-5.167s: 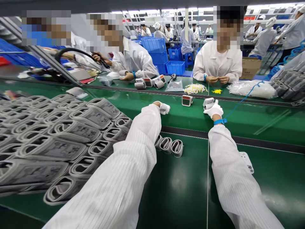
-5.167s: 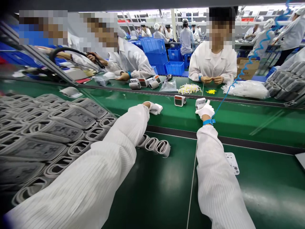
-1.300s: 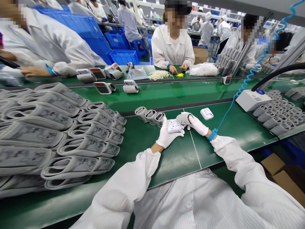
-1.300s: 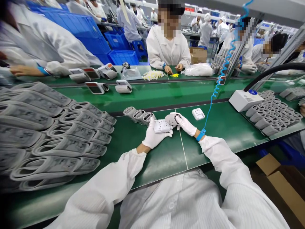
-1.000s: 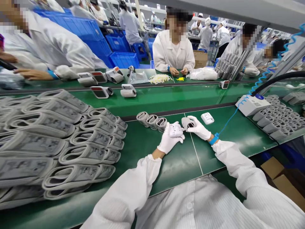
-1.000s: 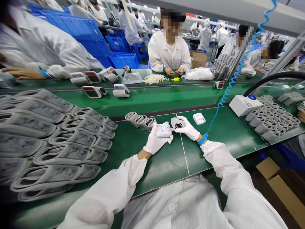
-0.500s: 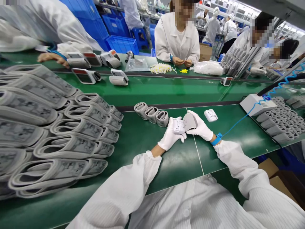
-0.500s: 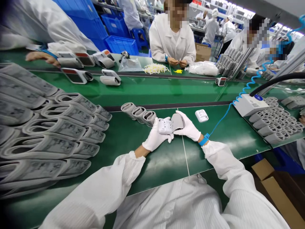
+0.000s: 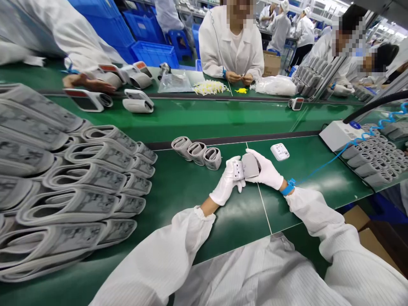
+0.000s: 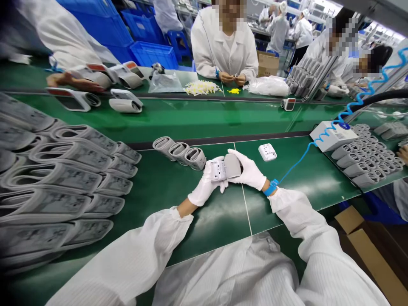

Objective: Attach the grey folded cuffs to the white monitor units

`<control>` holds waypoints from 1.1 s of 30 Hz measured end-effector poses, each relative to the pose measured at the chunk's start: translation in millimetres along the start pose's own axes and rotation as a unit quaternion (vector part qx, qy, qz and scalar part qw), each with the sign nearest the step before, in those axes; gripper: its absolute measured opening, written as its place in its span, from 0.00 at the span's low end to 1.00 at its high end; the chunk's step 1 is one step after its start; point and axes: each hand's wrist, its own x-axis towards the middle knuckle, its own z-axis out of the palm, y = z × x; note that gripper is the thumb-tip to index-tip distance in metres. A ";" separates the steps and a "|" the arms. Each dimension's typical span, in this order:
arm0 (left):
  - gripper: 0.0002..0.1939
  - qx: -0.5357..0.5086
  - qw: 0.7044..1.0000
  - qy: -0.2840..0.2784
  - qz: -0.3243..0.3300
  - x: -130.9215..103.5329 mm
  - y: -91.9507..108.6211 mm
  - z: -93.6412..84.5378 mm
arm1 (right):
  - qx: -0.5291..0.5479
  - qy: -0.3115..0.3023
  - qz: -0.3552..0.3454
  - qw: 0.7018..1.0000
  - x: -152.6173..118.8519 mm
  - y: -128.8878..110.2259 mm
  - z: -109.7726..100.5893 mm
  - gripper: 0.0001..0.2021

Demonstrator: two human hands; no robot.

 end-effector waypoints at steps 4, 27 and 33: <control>0.47 0.018 1.000 -0.001 0.005 -2.0 0.5 -0.1 | -0.033 0.002 -0.030 0.999 0.1 -2.0 -0.9 0.48; 0.64 0.111 0.993 0.012 0.044 -19.1 5.7 4.8 | -0.176 0.037 -0.024 0.984 -7.0 -19.7 19.8 0.35; 0.54 0.359 0.926 -0.023 0.111 -42.1 19.6 -17.2 | -0.201 0.090 0.027 0.975 -26.4 -4.4 40.4 0.44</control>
